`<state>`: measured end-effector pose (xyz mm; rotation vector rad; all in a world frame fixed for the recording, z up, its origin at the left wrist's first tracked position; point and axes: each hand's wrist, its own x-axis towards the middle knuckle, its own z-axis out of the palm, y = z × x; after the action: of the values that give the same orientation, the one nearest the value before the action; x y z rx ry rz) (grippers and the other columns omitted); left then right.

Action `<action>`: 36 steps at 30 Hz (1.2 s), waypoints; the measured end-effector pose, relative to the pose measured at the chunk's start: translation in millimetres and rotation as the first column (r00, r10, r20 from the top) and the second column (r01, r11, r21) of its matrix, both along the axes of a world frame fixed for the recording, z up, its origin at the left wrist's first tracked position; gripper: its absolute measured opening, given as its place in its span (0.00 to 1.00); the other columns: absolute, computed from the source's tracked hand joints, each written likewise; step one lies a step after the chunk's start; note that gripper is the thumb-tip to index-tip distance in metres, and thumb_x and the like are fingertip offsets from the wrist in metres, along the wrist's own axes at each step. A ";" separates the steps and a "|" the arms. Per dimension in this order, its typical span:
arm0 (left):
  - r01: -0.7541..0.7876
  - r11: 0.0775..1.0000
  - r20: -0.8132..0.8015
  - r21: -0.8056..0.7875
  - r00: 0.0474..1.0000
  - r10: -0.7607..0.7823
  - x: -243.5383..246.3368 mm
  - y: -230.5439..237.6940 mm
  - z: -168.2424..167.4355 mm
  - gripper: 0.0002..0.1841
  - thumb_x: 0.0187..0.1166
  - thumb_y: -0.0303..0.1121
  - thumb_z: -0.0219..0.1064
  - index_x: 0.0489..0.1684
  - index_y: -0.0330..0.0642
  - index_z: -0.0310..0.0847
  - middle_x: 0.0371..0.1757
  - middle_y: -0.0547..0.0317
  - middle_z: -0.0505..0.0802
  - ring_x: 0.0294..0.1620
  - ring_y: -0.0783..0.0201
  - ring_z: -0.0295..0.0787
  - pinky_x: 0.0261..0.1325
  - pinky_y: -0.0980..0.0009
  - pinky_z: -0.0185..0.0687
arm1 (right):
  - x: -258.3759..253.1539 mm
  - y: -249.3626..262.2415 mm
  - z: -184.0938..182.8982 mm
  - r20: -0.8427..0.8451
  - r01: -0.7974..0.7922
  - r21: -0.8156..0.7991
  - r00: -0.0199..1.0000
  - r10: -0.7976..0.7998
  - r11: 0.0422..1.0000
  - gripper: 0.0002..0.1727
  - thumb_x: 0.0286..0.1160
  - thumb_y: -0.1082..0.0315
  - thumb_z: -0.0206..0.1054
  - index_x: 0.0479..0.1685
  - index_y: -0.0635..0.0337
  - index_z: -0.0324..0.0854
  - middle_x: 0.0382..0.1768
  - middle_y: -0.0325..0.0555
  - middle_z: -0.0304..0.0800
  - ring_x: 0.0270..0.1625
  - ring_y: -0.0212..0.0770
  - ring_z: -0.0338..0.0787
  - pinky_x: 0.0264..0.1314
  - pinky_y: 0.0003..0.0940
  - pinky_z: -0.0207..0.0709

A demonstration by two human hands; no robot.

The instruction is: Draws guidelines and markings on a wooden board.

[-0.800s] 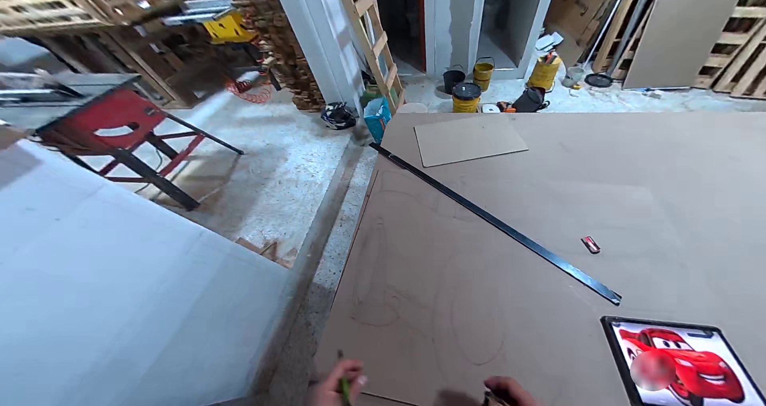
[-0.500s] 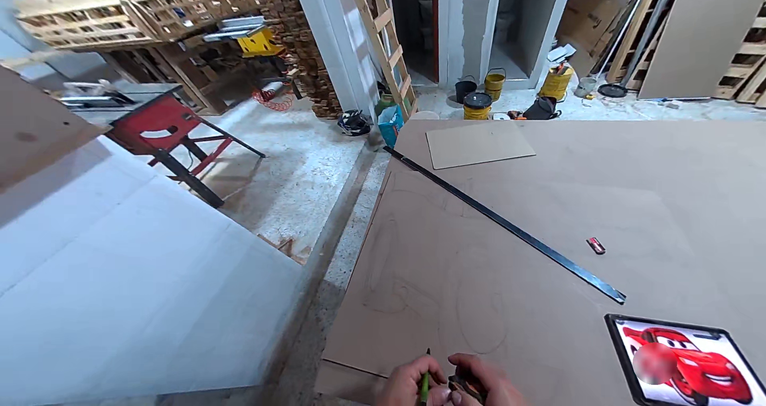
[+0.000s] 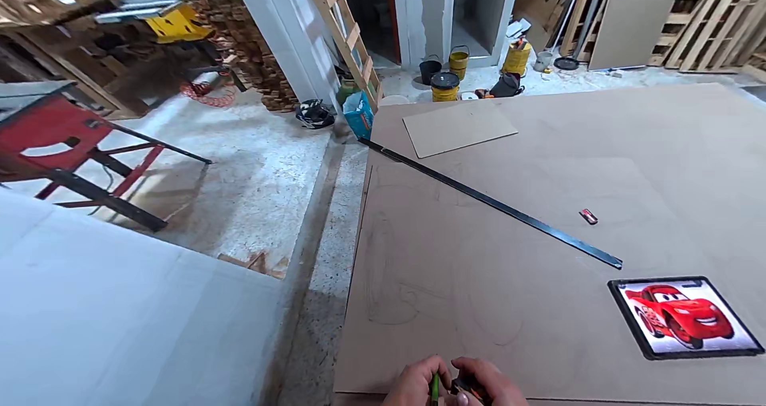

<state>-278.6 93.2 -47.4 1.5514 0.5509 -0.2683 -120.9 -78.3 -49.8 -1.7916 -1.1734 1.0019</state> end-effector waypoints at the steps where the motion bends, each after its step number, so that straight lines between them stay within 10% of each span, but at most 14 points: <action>1: 0.018 1.000 0.014 -0.010 1.000 -0.017 -2.1 9.2 -5.9 0.23 0.73 0.50 0.78 0.48 0.37 0.83 0.29 0.57 0.90 0.29 0.64 0.86 0.39 0.61 0.84 | -5.4 6.5 -2.6 0.007 0.004 0.004 1.000 -0.004 1.000 0.32 0.85 0.41 0.63 0.74 0.56 0.82 0.56 0.51 0.92 0.59 0.46 0.90 0.66 0.48 0.83; 6: 0.095 0.995 0.068 -0.038 0.993 -0.093 11.1 71.8 -37.5 0.15 0.74 0.42 0.77 0.39 0.37 0.85 0.26 0.57 0.88 0.25 0.65 0.84 0.32 0.63 0.82 | 5.8 48.7 -21.0 0.134 0.022 0.010 0.991 -0.023 1.000 0.32 0.77 0.40 0.71 0.72 0.52 0.84 0.61 0.50 0.91 0.64 0.48 0.89 0.67 0.48 0.84; 12: -0.224 0.906 0.072 0.360 0.975 0.212 102.3 212.5 -88.5 0.15 0.76 0.46 0.74 0.49 0.46 0.89 0.35 0.63 0.92 0.33 0.69 0.88 0.40 0.66 0.87 | 172.0 104.2 -95.4 0.604 0.316 0.020 0.752 -0.263 0.949 0.25 0.66 0.53 0.76 0.67 0.41 0.90 0.61 0.48 0.90 0.62 0.52 0.89 0.58 0.55 0.86; 18: -0.478 0.553 0.332 0.683 0.877 0.347 188.8 313.3 -160.9 0.11 0.78 0.39 0.76 0.53 0.49 0.88 0.39 0.60 0.93 0.33 0.64 0.90 0.39 0.57 0.89 | 242.6 193.1 -139.9 0.820 0.477 0.044 0.485 -0.304 0.878 0.20 0.67 0.78 0.68 0.60 0.55 0.90 0.64 0.57 0.88 0.75 0.65 0.81 0.85 0.82 0.46; 23: -0.474 0.445 0.357 0.760 0.876 0.325 191.7 315.1 -169.2 0.11 0.78 0.44 0.76 0.51 0.55 0.89 0.38 0.70 0.92 0.35 0.72 0.89 0.39 0.67 0.89 | 212.6 284.0 -162.0 0.775 0.262 0.220 0.537 -0.332 0.940 0.20 0.75 0.68 0.60 0.61 0.45 0.91 0.56 0.41 0.92 0.65 0.45 0.89 0.87 0.61 0.63; 27: -0.427 0.344 0.361 0.836 0.901 0.242 191.4 322.2 -171.5 0.11 0.76 0.46 0.75 0.48 0.54 0.92 0.39 0.70 0.92 0.42 0.68 0.85 0.52 0.61 0.80 | 218.6 286.4 -155.8 0.719 0.260 0.272 0.585 -0.375 0.927 0.14 0.82 0.57 0.63 0.54 0.44 0.94 0.53 0.37 0.93 0.57 0.41 0.90 0.62 0.47 0.82; 36: -0.410 0.378 0.342 0.830 0.910 0.236 193.6 320.6 -169.9 0.11 0.76 0.47 0.75 0.50 0.58 0.91 0.37 0.75 0.90 0.39 0.71 0.82 0.47 0.64 0.76 | 218.3 277.1 -153.8 0.751 0.293 0.228 0.555 -0.359 0.929 0.13 0.81 0.55 0.64 0.40 0.42 0.95 0.44 0.35 0.93 0.50 0.42 0.90 0.56 0.48 0.79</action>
<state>-85.0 413.8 -217.3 2.4153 0.9397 0.5975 97.4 198.8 -203.6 -2.3568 -1.2473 -0.1282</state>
